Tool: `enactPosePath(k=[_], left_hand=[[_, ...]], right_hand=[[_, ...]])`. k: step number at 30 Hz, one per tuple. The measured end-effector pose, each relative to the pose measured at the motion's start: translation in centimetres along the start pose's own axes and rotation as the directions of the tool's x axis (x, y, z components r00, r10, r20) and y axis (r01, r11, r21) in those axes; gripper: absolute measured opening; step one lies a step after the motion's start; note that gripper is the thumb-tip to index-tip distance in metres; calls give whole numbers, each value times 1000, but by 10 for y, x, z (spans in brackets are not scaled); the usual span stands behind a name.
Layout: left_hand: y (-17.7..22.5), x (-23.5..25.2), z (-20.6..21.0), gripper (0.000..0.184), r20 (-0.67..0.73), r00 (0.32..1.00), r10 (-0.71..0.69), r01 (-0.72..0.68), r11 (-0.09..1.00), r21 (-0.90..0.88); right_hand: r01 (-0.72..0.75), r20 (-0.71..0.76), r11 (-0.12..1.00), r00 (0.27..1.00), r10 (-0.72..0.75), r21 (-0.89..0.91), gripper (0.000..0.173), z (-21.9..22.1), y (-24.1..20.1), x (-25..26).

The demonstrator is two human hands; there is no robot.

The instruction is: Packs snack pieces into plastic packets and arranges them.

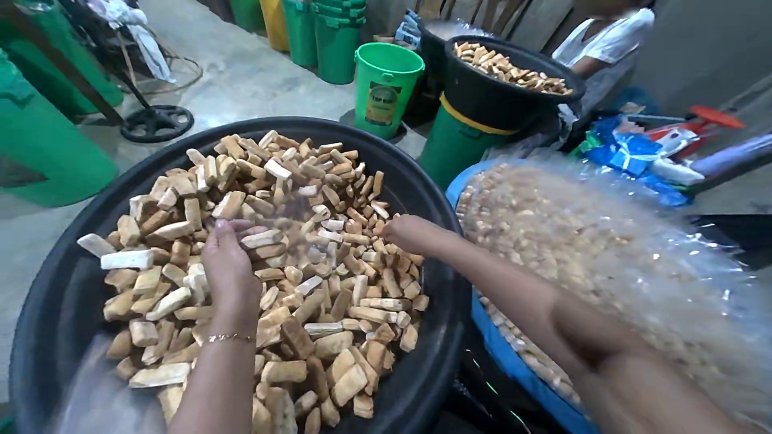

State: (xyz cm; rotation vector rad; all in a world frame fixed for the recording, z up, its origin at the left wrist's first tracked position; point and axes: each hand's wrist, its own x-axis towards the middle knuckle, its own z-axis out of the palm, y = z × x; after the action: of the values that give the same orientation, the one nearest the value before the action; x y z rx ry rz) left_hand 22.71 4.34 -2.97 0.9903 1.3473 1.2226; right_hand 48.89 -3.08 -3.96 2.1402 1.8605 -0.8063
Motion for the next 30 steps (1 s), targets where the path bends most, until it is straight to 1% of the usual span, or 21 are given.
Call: enactPosePath(k=[2, 4, 5, 7, 8, 10, 11, 12, 13, 14, 15, 16, 17, 18, 19, 20, 21, 22, 25, 28, 30], left_hand=[[-2, 1, -1, 43, 26, 1000, 4, -5, 999, 39], [-5, 3, 0, 44, 43, 999, -4, 1, 999, 52], [-5, 3, 0, 44, 50, 999, -12, 10, 999, 47], [-5, 4, -1, 46, 71, 997, -36, 36, 999, 9], [-5, 4, -1, 46, 81, 995, -55, 57, 998, -19], [-5, 4, 0, 45, 82, 992, -92, 99, 992, -78], [-3, 3, 1, 45, 86, 990, -114, 123, 986, -112], [-1, 2, 3, 45, 83, 988, -133, 145, 979, -146], [0, 1, 4, 45, 83, 984, -156, 169, 970, -177], [1, -1, 6, 45, 87, 980, -179, 193, 960, -202], [2, -3, 8, 46, 93, 975, -201, 217, 952, -214], [3, -6, 10, 46, 108, 971, -215, 234, 946, -223], [4, -9, 12, 47, 126, 968, -219, 243, 943, -226], [4, -13, 15, 47, 148, 966, -214, 243, 945, -220], [5, -18, 17, 47, 181, 962, -206, 241, 949, -202], [5, -23, 20, 47, 222, 956, -191, 233, 956, -179], [4, -28, 22, 46, 269, 948, -169, 216, 964, -157], [5, -33, 23, 46, 317, 936, -152, 204, 969, -138], [6, -49, 29, 47, 389, 910, -141, 201, 972, -118], [9, -60, 33, 45, 438, 893, -100, 178, 974, -140], [12, -66, 34, 46, 477, 876, -79, 182, 968, -174]], right_hand=[[-92, 19, 996, 996, 92, -4, 32, 7, -9, 22], [-137, 32, 991, 990, 137, 2, 38, 15, -14, 33], [-140, 27, 990, 990, 139, 23, 44, 21, -14, 36], [-116, 7, 988, 993, 116, 104, 54, 23, -14, 36], [-96, -13, 982, 995, 100, 164, 55, 20, -15, 31], [-31, -89, 965, 994, 56, 260, 51, 8, -19, 12], [42, -174, 947, 985, 15, 319, 44, 2, -17, -1], [147, -290, 901, 957, -25, 407, 35, -2, -14, -15], [265, -405, 811, 914, -38, 522, 27, -4, -10, -30], [374, -486, 676, 874, -28, 635, 24, -5, -9, -45], [471, -541, 522, 841, -22, 711, 24, -6, -9, -61], [555, -597, 410, 802, -31, 724, 30, -5, -9, -74], [623, -668, 394, 744, -30, 676, 34, -2, -11, -85], [669, -751, 472, 660, -22, 574, 32, 3, -14, -92], [672, -837, 611, 546, -27, 419, 29, 8, -17, -96], [623, -902, 741, 428, -56, 250, 27, 14, -20, -98], [547, -938, 830, 332, -96, 109, 26, 17, -25, -98], [487, -949, 873, 285, -137, 20, 25, 19, -30, -97], [422, -961, 899, 181, -209, -116, 21, 21, -41, -88], [471, -968, 868, 101, -229, -156, 21, 19, -43, -80], [562, -969, 815, 91, -229, -139, 23, 16, -43, -77]])
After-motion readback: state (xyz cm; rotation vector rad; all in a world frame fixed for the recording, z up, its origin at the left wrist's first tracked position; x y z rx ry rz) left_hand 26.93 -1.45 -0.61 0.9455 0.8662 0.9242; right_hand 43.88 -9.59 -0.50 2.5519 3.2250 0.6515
